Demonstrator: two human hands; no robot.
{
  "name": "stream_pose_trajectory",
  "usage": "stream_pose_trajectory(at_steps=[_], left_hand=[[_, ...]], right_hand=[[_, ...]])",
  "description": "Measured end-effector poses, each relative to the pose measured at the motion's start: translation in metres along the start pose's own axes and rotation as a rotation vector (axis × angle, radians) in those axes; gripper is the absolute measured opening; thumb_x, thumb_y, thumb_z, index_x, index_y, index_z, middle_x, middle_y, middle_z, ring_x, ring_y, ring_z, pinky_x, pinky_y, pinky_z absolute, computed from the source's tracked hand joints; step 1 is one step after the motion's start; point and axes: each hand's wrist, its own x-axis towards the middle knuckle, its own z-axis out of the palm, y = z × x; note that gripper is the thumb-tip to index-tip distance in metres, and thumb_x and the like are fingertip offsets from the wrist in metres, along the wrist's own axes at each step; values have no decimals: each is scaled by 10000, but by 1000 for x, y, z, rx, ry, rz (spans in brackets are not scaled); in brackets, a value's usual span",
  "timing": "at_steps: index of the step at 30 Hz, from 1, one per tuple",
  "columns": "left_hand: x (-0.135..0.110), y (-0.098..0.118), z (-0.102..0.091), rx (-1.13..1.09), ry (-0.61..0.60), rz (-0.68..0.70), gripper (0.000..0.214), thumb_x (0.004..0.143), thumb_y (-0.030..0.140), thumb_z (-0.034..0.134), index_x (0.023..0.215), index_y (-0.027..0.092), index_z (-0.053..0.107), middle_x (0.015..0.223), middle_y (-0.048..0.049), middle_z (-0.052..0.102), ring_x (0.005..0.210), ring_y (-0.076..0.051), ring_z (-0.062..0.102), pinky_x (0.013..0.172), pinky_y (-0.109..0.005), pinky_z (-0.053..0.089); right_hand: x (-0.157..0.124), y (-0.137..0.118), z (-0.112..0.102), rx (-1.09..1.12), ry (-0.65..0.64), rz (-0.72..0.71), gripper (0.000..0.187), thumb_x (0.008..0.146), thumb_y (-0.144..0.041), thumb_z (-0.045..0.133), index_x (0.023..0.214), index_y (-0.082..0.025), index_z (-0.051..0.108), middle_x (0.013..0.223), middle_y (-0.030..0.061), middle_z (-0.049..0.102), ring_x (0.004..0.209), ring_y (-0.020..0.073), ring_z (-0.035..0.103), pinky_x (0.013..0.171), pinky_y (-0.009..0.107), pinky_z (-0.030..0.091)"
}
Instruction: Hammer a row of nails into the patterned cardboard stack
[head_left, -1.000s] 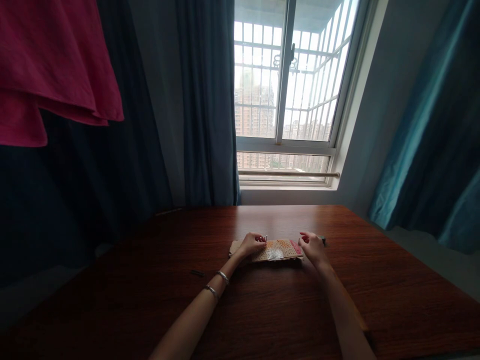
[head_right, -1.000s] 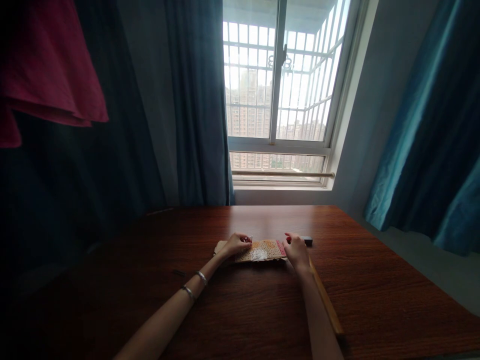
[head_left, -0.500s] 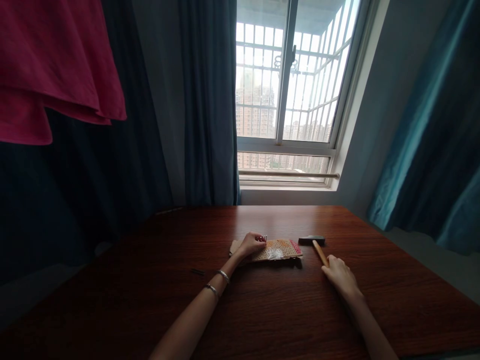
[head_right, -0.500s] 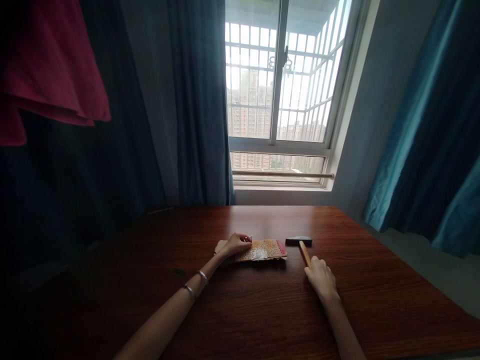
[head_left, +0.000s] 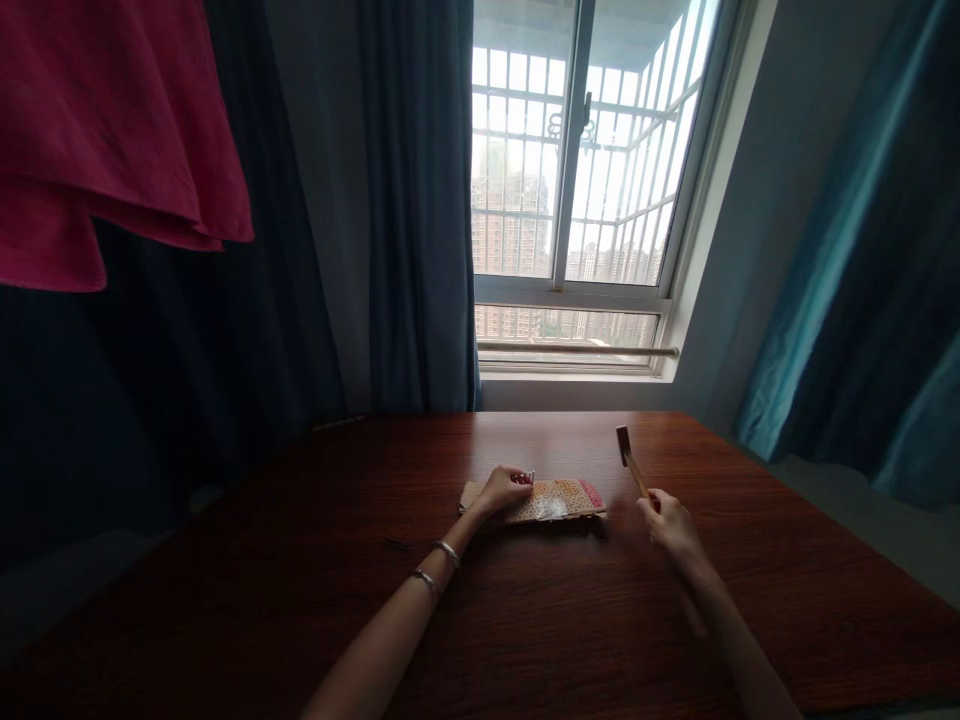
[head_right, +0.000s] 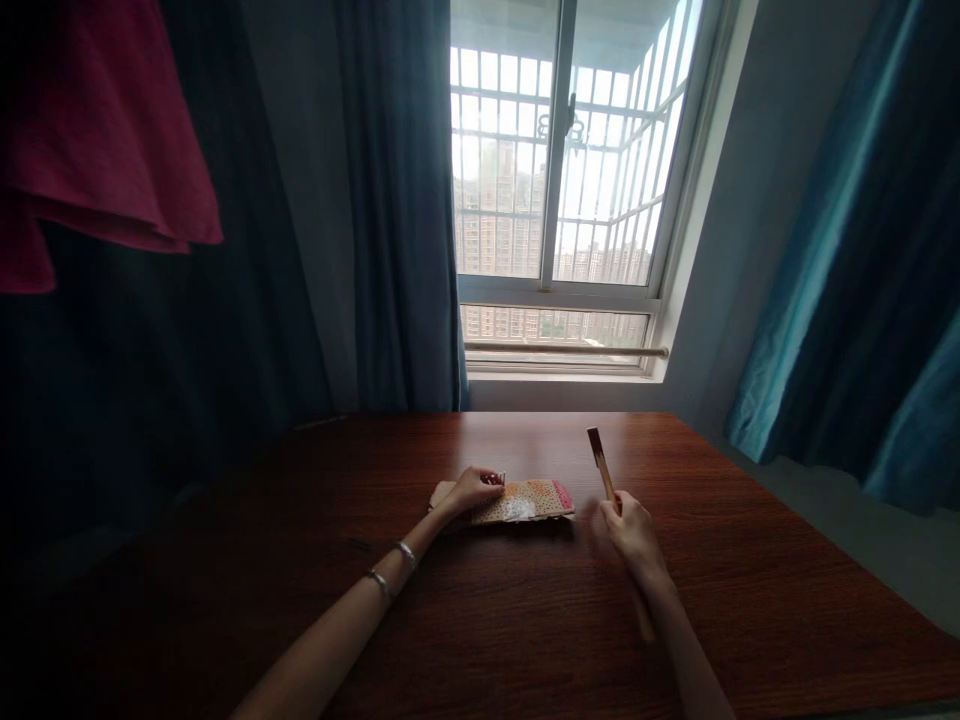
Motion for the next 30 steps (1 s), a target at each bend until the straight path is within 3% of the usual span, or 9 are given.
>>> stream_pose_trajectory(at_steps=[4,10,15,20,30], left_hand=[[-5,10,-2,-2,0,-31,228,599,277,603,688,85,687,605,-11,610,588,-127,512,548,-202,358],[-5,11,-3,-6,-16,-35,223,602,278,611,696,90,688,628,-21,621,601,-133,512,539,-204,350],[2,-6,0,-26,-32,27,248,624,297,587,707,83,680,643,-22,618,591,-126,504,535,-203,343],[7,-18,2,-40,-53,65,272,631,309,585,744,81,682,660,-25,618,586,-122,501,534,-206,337],[6,-15,1,-7,-45,54,278,631,319,581,731,80,683,633,-21,602,571,-118,482,526,-206,326]], right_hand=[[-7,-36,-3,428,-190,25,215,710,-362,465,750,-157,517,625,-9,509,428,80,458,351,190,312],[-22,-72,11,549,-466,42,200,670,-347,524,659,-149,500,551,-32,453,403,59,411,320,164,272],[-23,-95,25,640,-515,90,249,668,-385,566,661,-152,476,572,-26,473,406,54,416,331,167,280],[-24,-118,20,576,-590,104,264,714,-399,539,635,-163,448,449,-49,429,337,45,350,328,179,282],[-31,-129,19,492,-570,54,260,742,-392,501,632,-164,441,409,-56,420,304,50,359,301,174,271]])
